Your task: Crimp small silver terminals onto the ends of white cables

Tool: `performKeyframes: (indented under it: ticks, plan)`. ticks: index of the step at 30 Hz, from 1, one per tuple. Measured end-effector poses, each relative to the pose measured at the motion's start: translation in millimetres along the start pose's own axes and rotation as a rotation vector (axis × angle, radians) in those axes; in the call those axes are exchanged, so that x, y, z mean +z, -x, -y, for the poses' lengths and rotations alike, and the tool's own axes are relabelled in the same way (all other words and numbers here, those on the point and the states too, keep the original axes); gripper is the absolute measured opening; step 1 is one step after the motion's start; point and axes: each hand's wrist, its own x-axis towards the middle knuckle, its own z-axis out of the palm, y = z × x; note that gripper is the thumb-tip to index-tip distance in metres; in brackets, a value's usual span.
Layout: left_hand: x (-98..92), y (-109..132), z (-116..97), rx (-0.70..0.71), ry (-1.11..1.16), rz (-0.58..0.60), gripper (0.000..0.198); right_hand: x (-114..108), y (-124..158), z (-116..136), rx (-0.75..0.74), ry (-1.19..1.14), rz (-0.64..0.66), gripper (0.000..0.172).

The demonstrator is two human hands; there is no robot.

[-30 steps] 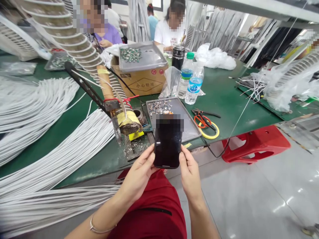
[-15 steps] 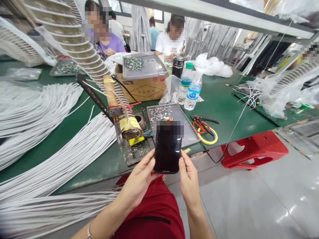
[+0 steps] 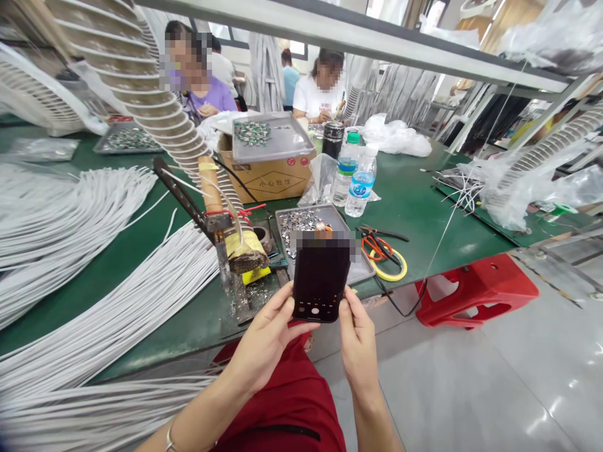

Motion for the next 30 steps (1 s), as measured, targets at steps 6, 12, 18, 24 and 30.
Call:
performKeyframes:
  ticks: [6, 12, 18, 24, 30]
  plan:
    - [-0.2, -6.1, 2.5, -0.011, 0.038, -0.039, 0.036, 6.5, 1.2, 5.0, 0.001, 0.059, -0.034, 0.055]
    - [0.7, -6.8, 1.3, -0.031, 0.104, -0.049, 0.033, 10.6, -1.0, 6.1, -0.023, 0.099, -0.036, 0.056]
    - [-0.1, -5.7, 0.2, -0.044, 0.134, -0.053, 0.038, 10.1, -1.8, 5.5, -0.048, 0.102, -0.051, 0.055]
    - [-2.2, -4.4, 2.5, -0.016, 0.096, -0.049, 0.033, 8.3, -0.9, 8.1, -0.04, 0.099, -0.054, 0.056]
    - [-2.4, -6.4, -1.1, -0.04, 0.089, -0.044, 0.036, 5.4, 0.9, 8.9, -0.096, 0.063, 0.058, 0.053]
